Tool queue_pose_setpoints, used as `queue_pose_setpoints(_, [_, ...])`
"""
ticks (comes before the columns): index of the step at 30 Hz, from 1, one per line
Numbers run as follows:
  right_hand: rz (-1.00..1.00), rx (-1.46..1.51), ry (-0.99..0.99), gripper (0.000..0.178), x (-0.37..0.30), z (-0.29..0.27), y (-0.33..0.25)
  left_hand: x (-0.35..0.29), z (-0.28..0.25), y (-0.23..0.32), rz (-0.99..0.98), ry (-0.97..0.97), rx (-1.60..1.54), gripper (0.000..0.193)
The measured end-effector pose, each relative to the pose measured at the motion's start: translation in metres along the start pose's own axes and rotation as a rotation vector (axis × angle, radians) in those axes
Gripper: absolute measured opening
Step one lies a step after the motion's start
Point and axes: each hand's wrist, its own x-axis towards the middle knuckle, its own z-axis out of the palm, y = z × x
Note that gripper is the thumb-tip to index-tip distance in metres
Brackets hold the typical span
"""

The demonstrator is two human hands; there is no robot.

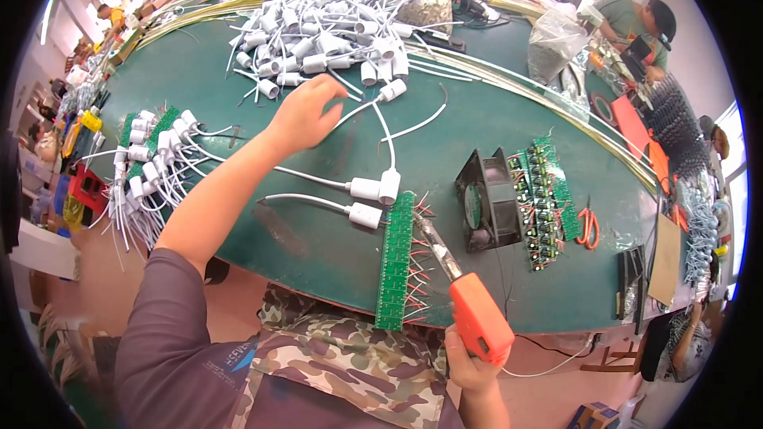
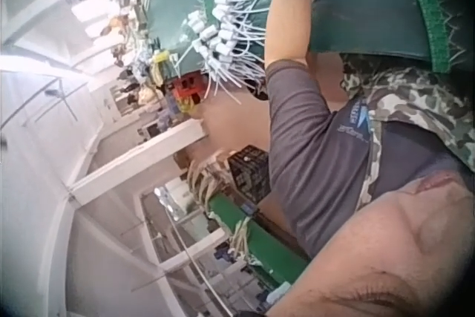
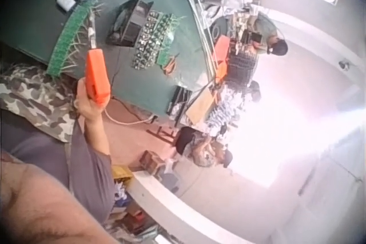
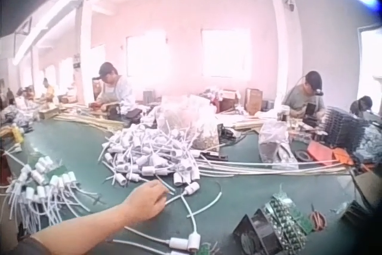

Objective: The person attaches wired cylindrical caps to a circuit board strip by soldering their wires onto the board using a soldering gun, then sets the finished assembly aside and positions another circuit board.

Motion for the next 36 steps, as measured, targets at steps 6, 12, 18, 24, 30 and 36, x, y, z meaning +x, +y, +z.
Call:
queue_pose_setpoints(6, [-0.024,-0.047,-0.018,0.039,0.002,0.006,-0.003,0.07,0.059,0.019,-0.149,-0.285,0.278,0.039])
queue_pose_setpoints(12, [-0.032,-0.083,-0.021,0.039,0.001,0.003,-0.009,0.08,0.08,-0.002,-0.254,-0.344,0.314,0.054])
queue_pose_setpoints(18, [-0.039,-0.094,0.007,0.038,-0.002,-0.006,0.002,0.072,0.003,0.033,0.047,-0.044,0.277,0.045])
queue_pose_setpoints(24, [-0.026,0.217,0.123,0.054,0.013,0.005,-0.005,0.025,-0.056,0.06,0.319,0.196,0.276,0.033])
queue_pose_setpoints(30, [0.033,0.285,0.079,0.051,0.032,0.01,-0.018,-0.013,-0.07,0.1,0.382,0.286,0.282,0.027])
queue_pose_setpoints(36, [0.011,0.265,0.096,0.039,0.037,0.018,-0.031,-0.015,-0.088,0.1,0.385,0.426,0.456,0.029])
